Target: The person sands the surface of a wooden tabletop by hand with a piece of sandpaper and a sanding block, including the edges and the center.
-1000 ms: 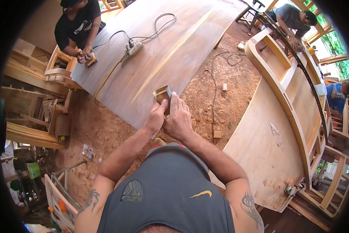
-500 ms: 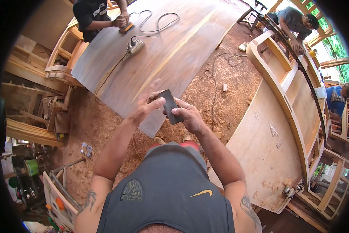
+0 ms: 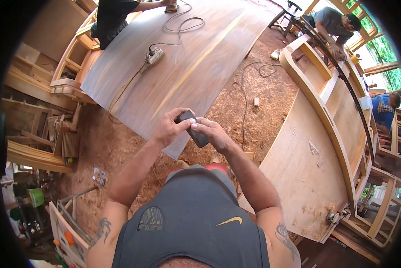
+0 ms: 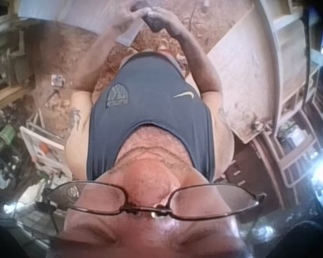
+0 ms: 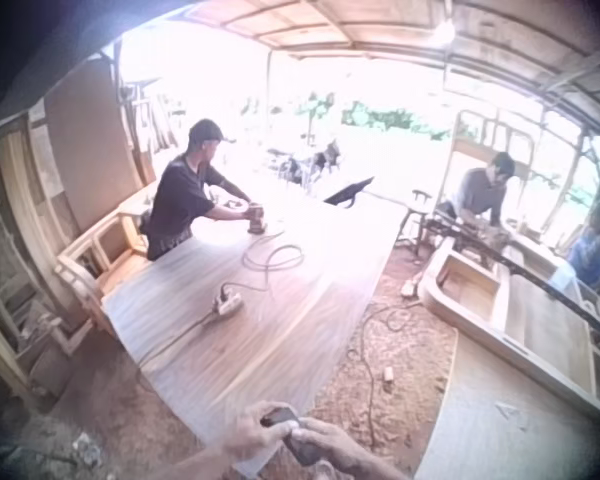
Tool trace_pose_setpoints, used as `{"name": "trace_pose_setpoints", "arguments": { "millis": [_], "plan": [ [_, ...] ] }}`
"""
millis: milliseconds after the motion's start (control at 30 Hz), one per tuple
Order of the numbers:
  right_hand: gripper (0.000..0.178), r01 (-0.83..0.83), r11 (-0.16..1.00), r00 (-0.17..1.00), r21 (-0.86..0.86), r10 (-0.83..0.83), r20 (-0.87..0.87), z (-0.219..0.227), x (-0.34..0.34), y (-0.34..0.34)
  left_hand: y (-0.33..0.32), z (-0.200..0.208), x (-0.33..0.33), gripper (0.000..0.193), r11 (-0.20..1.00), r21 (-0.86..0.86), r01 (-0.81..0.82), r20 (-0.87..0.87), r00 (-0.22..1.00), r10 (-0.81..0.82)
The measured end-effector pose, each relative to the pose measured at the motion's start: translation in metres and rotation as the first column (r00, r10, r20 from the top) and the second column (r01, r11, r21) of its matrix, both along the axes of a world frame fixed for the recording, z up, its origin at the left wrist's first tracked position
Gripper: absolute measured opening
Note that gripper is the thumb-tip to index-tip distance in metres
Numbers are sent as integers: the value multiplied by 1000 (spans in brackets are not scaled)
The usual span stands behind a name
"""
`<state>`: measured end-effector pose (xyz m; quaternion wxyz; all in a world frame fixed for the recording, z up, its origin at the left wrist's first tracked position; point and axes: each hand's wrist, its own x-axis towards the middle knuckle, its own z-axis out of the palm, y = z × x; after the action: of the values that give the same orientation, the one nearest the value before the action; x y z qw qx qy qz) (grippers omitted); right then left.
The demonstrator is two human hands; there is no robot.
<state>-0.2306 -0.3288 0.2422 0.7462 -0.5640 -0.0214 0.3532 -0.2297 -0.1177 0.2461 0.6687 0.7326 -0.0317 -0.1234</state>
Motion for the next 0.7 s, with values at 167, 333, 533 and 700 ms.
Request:
{"name": "trace_pose_setpoints", "arguments": {
  "millis": [167,333,533,700],
  "plan": [
    [68,39,976,982,-214,3,190,-25,-13,15,18,-42,-16,35,943,-333,-7,-124,992,-36],
    [62,293,769,753,-568,181,633,-95,-24,44,34,-90,-39,49,995,71,-74,152,986,63],
    [64,528,631,474,-569,336,814,-180,-13,74,72,-140,-77,50,865,443,-238,196,966,166],
    [63,497,617,348,-610,503,791,-207,-10,83,103,-160,-82,49,771,595,-229,32,964,262]
  ]
}}
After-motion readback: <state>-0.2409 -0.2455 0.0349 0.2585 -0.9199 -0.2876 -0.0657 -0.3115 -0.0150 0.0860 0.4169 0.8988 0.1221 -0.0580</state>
